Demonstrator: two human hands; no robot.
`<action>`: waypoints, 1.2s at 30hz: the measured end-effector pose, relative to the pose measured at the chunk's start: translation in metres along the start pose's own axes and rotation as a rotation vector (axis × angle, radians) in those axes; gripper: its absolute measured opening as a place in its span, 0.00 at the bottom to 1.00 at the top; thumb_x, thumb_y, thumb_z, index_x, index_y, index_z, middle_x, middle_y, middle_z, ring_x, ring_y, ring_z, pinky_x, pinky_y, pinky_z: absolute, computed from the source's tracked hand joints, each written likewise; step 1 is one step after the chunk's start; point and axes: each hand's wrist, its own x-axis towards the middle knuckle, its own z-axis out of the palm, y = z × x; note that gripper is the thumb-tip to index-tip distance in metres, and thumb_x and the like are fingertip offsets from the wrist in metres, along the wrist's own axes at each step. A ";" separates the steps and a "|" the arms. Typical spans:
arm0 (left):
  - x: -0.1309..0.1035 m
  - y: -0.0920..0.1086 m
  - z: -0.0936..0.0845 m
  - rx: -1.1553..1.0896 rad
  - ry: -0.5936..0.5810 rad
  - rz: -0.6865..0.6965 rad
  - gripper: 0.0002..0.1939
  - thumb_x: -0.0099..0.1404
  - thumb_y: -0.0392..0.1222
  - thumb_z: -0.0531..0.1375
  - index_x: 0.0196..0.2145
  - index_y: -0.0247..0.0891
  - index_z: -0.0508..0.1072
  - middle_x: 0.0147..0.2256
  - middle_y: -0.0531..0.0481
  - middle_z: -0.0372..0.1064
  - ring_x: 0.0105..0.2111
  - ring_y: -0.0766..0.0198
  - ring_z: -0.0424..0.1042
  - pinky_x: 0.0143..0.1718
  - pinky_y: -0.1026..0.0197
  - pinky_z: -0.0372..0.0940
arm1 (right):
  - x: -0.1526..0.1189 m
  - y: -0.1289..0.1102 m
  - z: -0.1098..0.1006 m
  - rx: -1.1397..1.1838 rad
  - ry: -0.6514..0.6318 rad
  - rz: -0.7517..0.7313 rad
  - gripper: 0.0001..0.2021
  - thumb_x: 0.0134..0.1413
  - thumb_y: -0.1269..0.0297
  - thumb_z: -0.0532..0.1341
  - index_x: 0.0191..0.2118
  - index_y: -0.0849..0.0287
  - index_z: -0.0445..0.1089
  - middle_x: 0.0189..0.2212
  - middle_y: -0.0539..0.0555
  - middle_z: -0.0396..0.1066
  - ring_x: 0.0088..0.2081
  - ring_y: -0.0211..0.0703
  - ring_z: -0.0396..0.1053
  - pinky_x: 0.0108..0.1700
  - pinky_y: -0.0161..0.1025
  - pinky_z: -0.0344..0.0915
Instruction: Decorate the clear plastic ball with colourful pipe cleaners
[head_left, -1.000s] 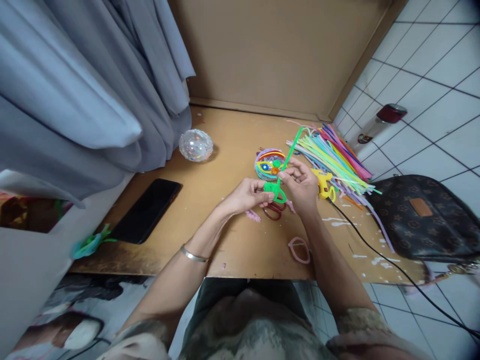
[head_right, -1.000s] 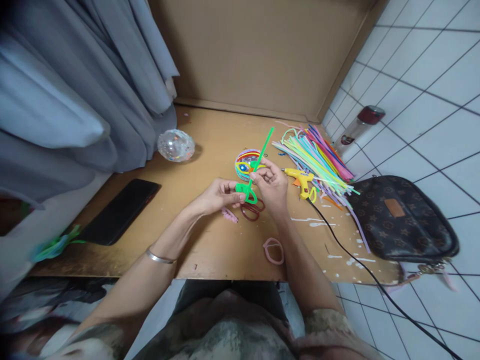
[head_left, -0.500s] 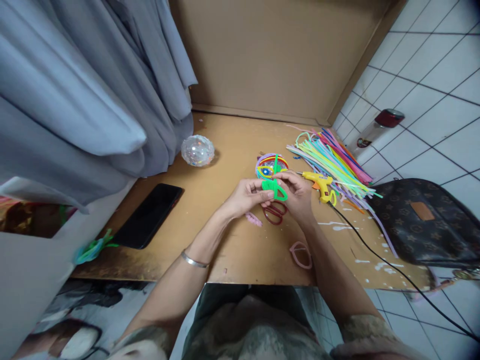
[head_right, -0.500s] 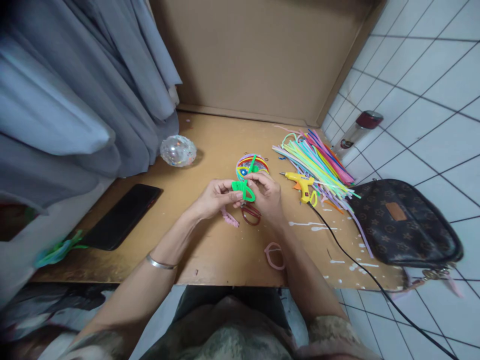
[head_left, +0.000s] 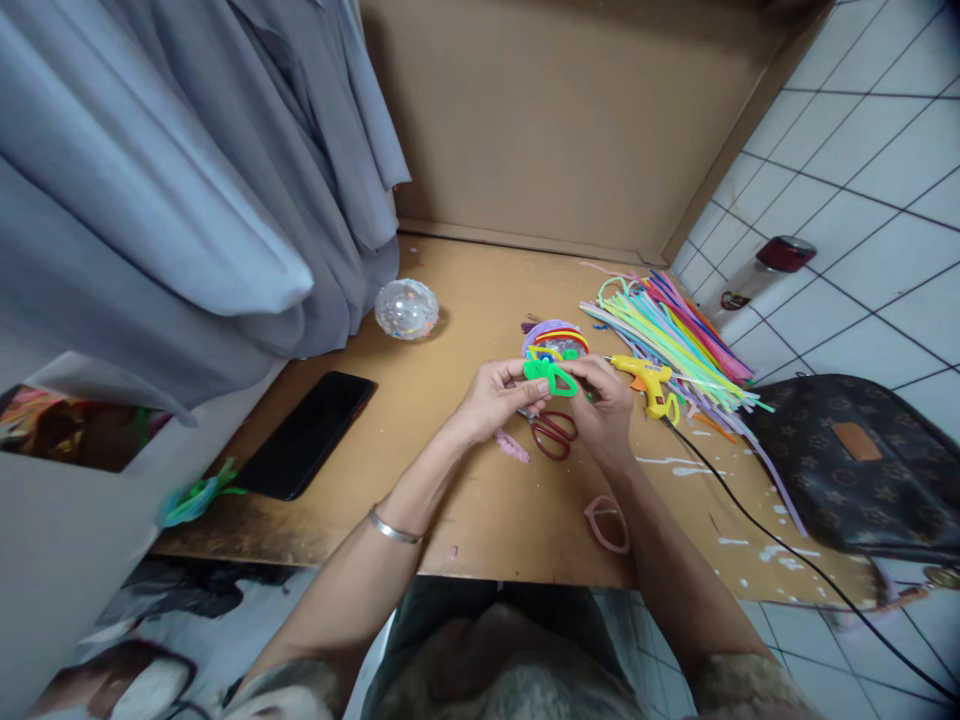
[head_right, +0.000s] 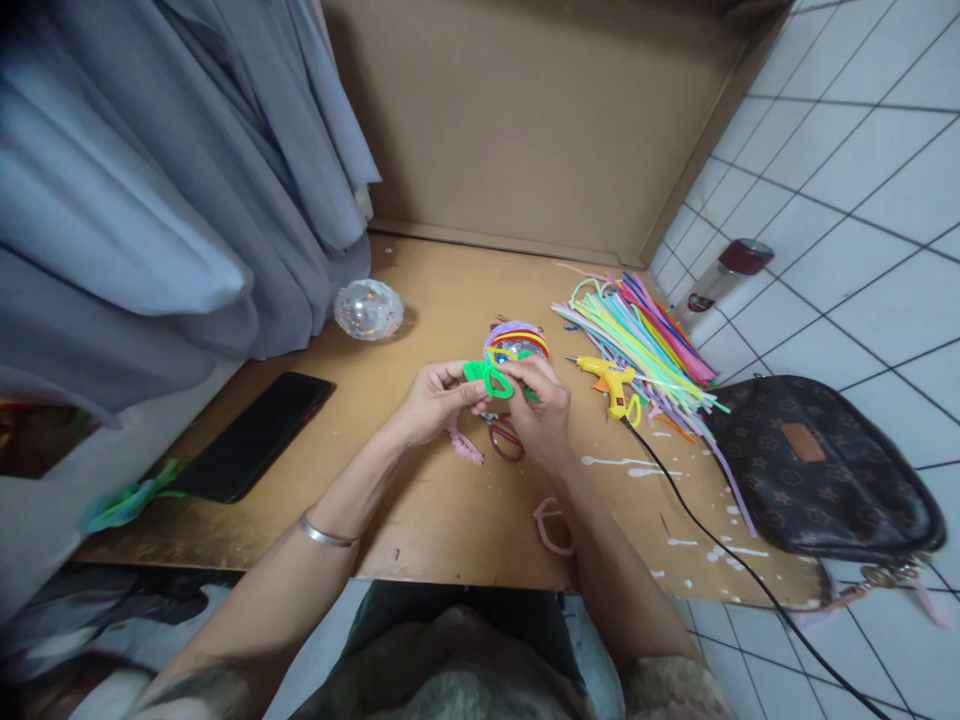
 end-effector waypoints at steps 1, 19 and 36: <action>0.000 0.000 0.000 -0.005 0.006 0.006 0.22 0.44 0.55 0.74 0.27 0.33 0.76 0.22 0.51 0.70 0.21 0.71 0.66 0.25 0.68 0.64 | 0.000 -0.001 0.000 -0.003 -0.005 -0.009 0.08 0.58 0.66 0.59 0.36 0.53 0.77 0.32 0.52 0.74 0.35 0.43 0.71 0.40 0.42 0.69; 0.000 0.002 0.009 0.014 0.093 0.061 0.22 0.46 0.57 0.72 0.23 0.34 0.74 0.20 0.54 0.65 0.22 0.71 0.64 0.27 0.66 0.65 | -0.004 -0.009 0.008 0.050 0.018 0.096 0.06 0.57 0.61 0.64 0.36 0.53 0.78 0.32 0.51 0.74 0.35 0.42 0.70 0.41 0.41 0.69; -0.004 0.000 0.007 0.218 0.041 0.136 0.18 0.58 0.53 0.66 0.35 0.34 0.76 0.29 0.51 0.71 0.30 0.64 0.70 0.33 0.61 0.69 | -0.003 -0.006 0.010 0.166 0.101 0.149 0.04 0.53 0.66 0.64 0.31 0.55 0.77 0.28 0.49 0.75 0.32 0.39 0.71 0.39 0.40 0.69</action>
